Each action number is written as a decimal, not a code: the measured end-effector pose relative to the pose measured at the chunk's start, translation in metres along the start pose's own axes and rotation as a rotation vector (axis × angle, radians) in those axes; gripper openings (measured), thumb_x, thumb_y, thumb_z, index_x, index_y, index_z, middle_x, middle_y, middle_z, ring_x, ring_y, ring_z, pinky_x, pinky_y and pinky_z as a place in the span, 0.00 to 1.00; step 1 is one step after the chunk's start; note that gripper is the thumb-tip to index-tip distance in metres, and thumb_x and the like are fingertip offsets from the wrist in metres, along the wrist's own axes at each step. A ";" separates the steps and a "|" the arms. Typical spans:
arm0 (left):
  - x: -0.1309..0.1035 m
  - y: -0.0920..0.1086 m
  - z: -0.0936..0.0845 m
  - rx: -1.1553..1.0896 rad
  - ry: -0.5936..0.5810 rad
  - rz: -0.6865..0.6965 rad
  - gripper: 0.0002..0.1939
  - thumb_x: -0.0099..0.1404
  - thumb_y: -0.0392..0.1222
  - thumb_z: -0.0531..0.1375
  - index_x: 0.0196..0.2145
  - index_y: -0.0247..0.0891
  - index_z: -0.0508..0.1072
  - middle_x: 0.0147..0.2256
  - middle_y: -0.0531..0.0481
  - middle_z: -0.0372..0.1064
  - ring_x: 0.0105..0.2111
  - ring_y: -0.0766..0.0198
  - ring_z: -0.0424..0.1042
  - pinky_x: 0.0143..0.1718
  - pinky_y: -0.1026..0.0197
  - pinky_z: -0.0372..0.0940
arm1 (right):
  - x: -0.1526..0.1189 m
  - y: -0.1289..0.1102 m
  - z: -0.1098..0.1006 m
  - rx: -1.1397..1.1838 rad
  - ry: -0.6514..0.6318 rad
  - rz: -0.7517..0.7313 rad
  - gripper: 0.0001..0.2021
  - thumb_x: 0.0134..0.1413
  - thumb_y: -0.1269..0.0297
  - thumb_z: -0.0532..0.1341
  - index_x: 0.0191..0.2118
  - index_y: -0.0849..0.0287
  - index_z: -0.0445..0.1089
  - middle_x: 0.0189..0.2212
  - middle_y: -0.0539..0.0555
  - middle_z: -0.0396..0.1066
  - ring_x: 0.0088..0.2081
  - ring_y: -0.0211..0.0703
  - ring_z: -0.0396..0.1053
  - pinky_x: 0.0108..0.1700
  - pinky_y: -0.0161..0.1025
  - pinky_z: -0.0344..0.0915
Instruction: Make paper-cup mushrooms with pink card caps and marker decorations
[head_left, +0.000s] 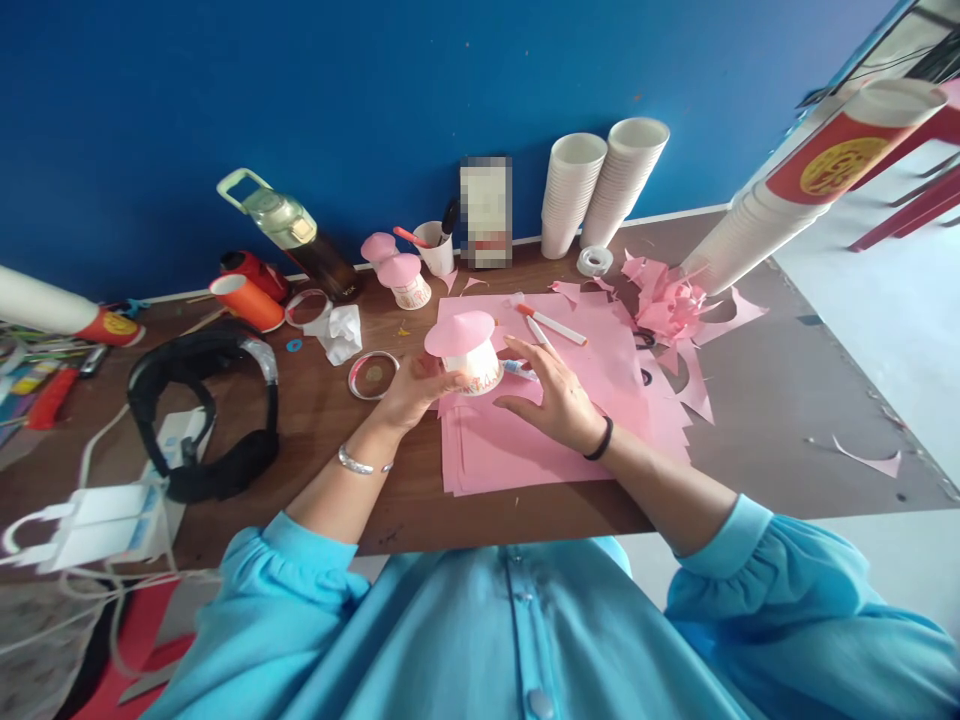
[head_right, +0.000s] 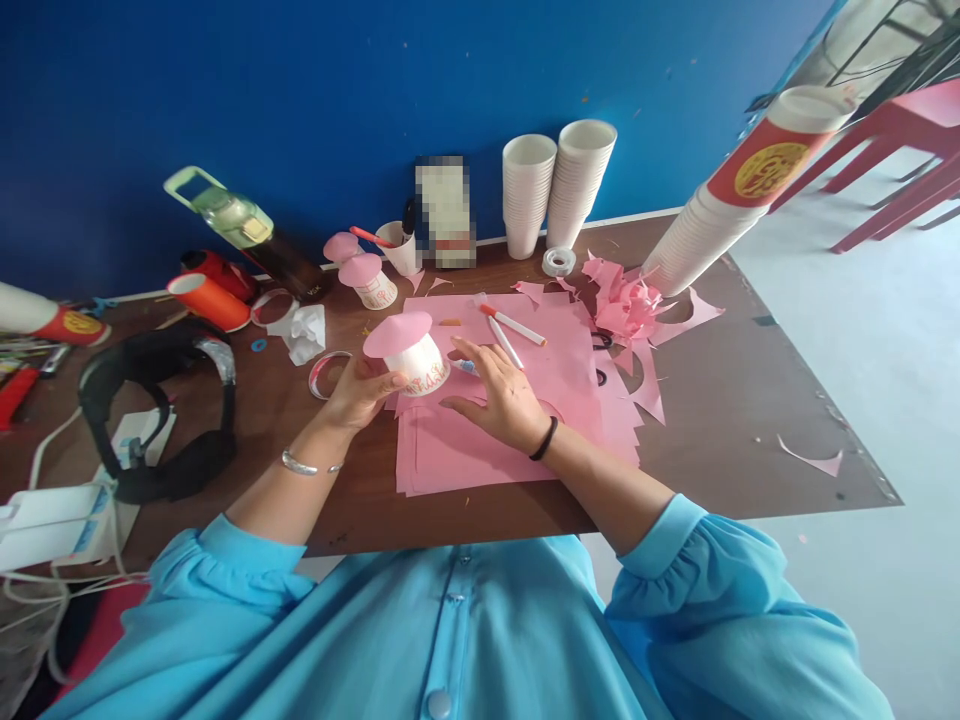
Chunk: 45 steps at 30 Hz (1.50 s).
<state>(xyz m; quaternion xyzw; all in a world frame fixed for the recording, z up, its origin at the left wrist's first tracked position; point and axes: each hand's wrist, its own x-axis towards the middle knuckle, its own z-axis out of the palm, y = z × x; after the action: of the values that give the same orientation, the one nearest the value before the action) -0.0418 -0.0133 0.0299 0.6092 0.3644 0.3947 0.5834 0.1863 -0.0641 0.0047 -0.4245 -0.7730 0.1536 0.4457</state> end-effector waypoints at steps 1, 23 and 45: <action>0.002 0.000 0.004 -0.045 -0.007 -0.004 0.37 0.53 0.59 0.74 0.55 0.38 0.75 0.50 0.40 0.79 0.54 0.44 0.76 0.55 0.46 0.73 | 0.000 -0.001 0.000 0.056 -0.015 0.036 0.37 0.61 0.46 0.66 0.69 0.51 0.55 0.53 0.61 0.74 0.52 0.56 0.73 0.54 0.57 0.74; 0.000 -0.024 0.029 -0.046 -0.091 0.172 0.39 0.57 0.50 0.74 0.63 0.53 0.66 0.61 0.44 0.65 0.60 0.48 0.68 0.57 0.42 0.72 | 0.009 -0.007 -0.010 0.854 -0.056 0.498 0.29 0.52 0.47 0.73 0.55 0.53 0.68 0.55 0.59 0.74 0.57 0.58 0.72 0.58 0.58 0.73; -0.003 -0.018 0.051 0.472 0.381 0.513 0.38 0.58 0.59 0.71 0.56 0.40 0.61 0.50 0.42 0.68 0.50 0.54 0.73 0.51 0.51 0.72 | 0.001 0.005 0.001 0.623 -0.054 0.349 0.34 0.56 0.45 0.70 0.64 0.47 0.62 0.64 0.58 0.64 0.64 0.59 0.66 0.66 0.61 0.65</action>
<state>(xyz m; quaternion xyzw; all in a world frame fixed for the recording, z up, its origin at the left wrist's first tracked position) 0.0033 -0.0367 0.0111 0.7138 0.3829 0.5388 0.2317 0.1876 -0.0601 0.0016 -0.3896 -0.6165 0.4668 0.5003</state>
